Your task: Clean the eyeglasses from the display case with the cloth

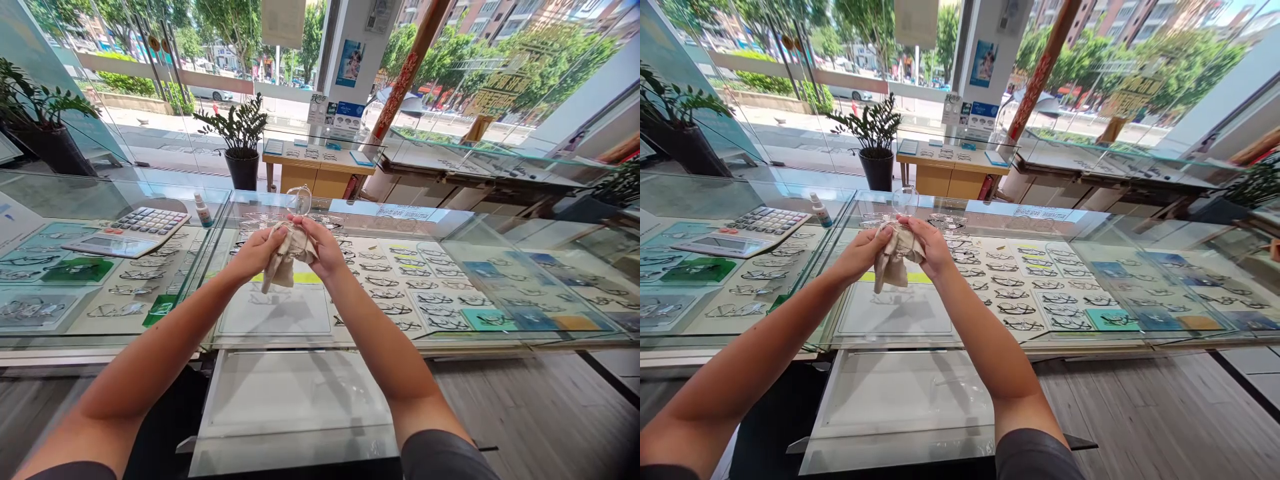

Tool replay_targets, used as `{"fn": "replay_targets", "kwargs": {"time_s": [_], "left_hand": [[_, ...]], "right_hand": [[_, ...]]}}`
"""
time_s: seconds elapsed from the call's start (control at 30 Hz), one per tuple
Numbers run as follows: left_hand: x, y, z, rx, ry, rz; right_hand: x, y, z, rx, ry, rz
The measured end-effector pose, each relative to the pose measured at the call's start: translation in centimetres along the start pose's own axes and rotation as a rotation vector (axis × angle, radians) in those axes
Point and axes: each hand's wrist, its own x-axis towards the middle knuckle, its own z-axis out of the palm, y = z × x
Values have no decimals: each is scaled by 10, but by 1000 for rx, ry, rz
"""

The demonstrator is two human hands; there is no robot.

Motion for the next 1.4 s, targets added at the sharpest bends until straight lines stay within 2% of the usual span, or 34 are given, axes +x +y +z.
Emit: {"fn": "replay_targets", "kwargs": {"time_s": [0.13,0.23,0.47,0.63,0.93,1.2,1.4], "left_hand": [[6,-1,-12,-99,119,-63],[9,1,-18,-183,145,-52],[9,5,-19,-203,100,-31],[7,6,-22,-174,57,-29],[1,22,-22,-151,-42,-53],[1,12,-19,-1,133,28],[0,7,-10,59,292,135]], "right_hand": [[1,-15,-8,-73,-19,-51],[0,-19,-8,-161,-64,-44],[-3,-10,-3,-336,-133,37],[-6,-11,1,-326,-157,63],[-7,-13,4,-315,-145,122],[-10,-9,5,-258,-281,184],[-12,-4,6,-342,-328,140]]}}
